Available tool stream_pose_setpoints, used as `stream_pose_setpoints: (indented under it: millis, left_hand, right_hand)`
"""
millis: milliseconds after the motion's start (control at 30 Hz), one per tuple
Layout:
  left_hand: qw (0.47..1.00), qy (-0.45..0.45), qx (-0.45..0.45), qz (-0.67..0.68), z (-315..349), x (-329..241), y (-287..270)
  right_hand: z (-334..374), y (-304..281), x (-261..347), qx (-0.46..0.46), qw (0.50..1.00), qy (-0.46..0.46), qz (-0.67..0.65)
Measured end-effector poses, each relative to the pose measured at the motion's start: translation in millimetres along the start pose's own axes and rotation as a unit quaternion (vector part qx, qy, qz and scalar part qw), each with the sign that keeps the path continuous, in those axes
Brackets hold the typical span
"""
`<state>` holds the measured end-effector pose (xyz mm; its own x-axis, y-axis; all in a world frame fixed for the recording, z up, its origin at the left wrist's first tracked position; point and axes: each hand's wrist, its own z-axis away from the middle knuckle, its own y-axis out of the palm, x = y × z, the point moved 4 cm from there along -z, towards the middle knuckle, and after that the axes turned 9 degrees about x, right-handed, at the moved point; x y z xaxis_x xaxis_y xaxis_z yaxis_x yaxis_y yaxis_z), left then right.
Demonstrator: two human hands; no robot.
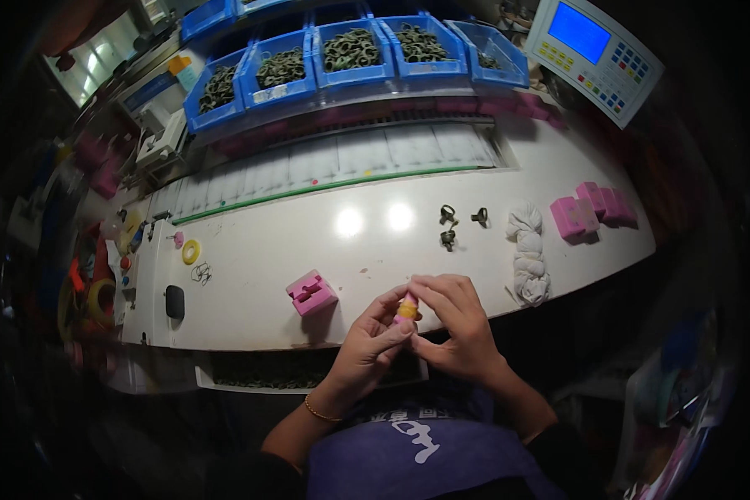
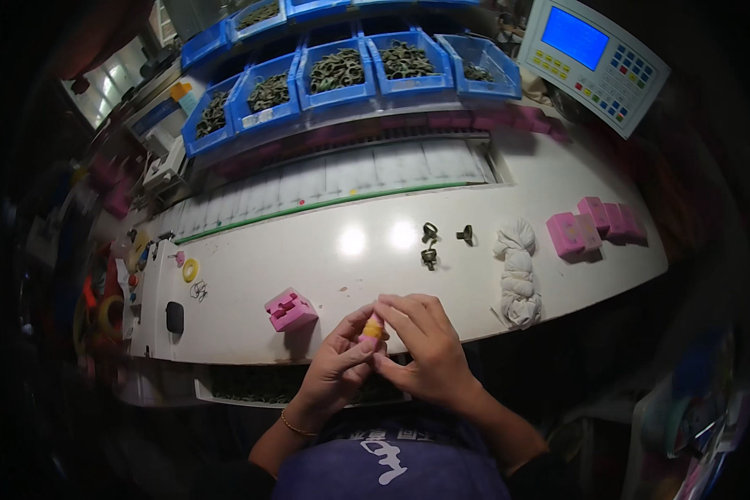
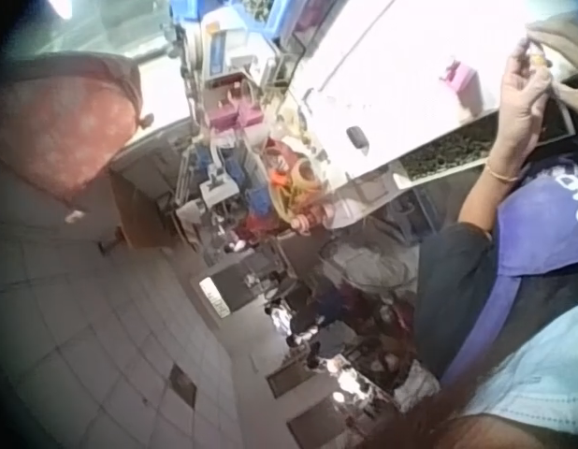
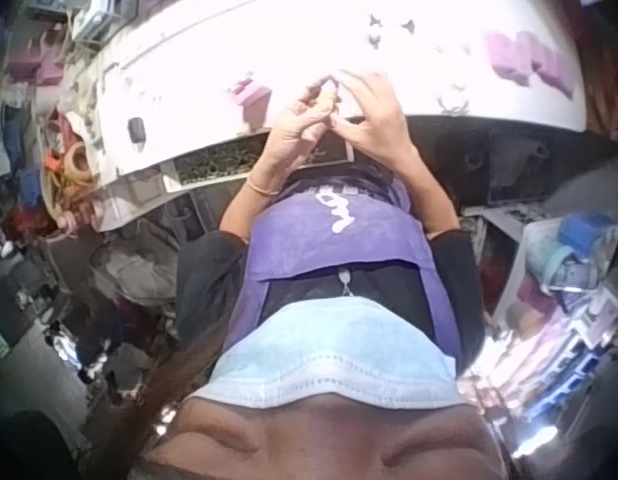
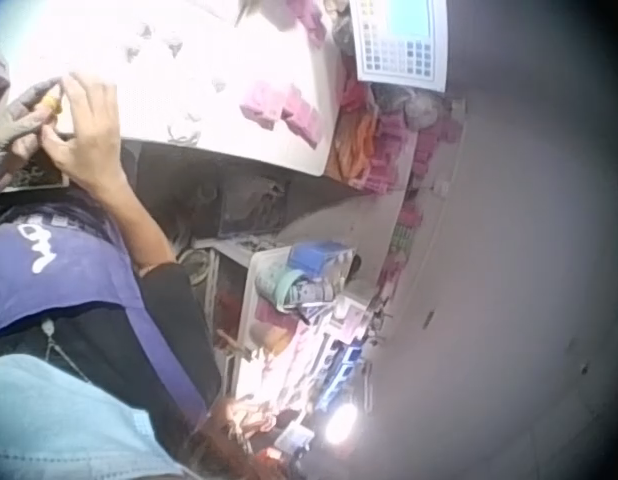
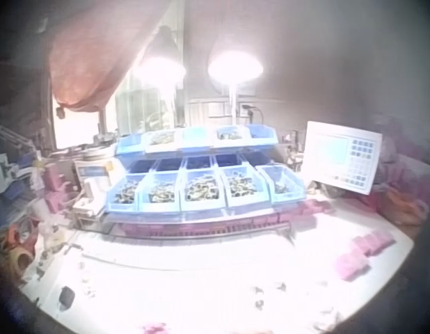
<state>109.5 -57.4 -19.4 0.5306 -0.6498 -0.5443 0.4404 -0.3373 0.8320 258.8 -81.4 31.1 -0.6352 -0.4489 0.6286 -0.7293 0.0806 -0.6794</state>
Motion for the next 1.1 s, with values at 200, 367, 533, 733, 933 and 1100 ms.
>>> stream_pose_setpoints:
  millis: [200, 367, 533, 733, 933, 1100]
  left_hand:
    - [0.973, 0.074, -0.010, -0.219, 1, -7, 12]
    - [0.955, 0.087, -0.044, -0.280, 7, -13, 11]
    - [0.960, 0.083, -0.051, -0.261, 9, -17, 6]
    - [0.788, 0.210, -0.162, -0.557, 27, -57, -1]
    - [0.700, 0.056, -0.265, -0.661, 33, -123, -50]
    - [0.775, 0.117, -0.236, -0.575, 33, -88, -50]
  right_hand:
    - [7, 9, -2, -0.014, 0.999, 0.030, -0.023]
    - [2, 9, 3, -0.010, 1.000, 0.009, 0.021]
    - [-3, 9, 10, -0.016, 0.999, -0.009, 0.040]
    - [-4, 8, 4, -0.027, 0.999, 0.027, -0.017]
    - [-18, 9, 10, 0.012, 0.991, 0.054, -0.123]
    - [-62, 50, 48, 0.117, 0.817, 0.109, -0.554]
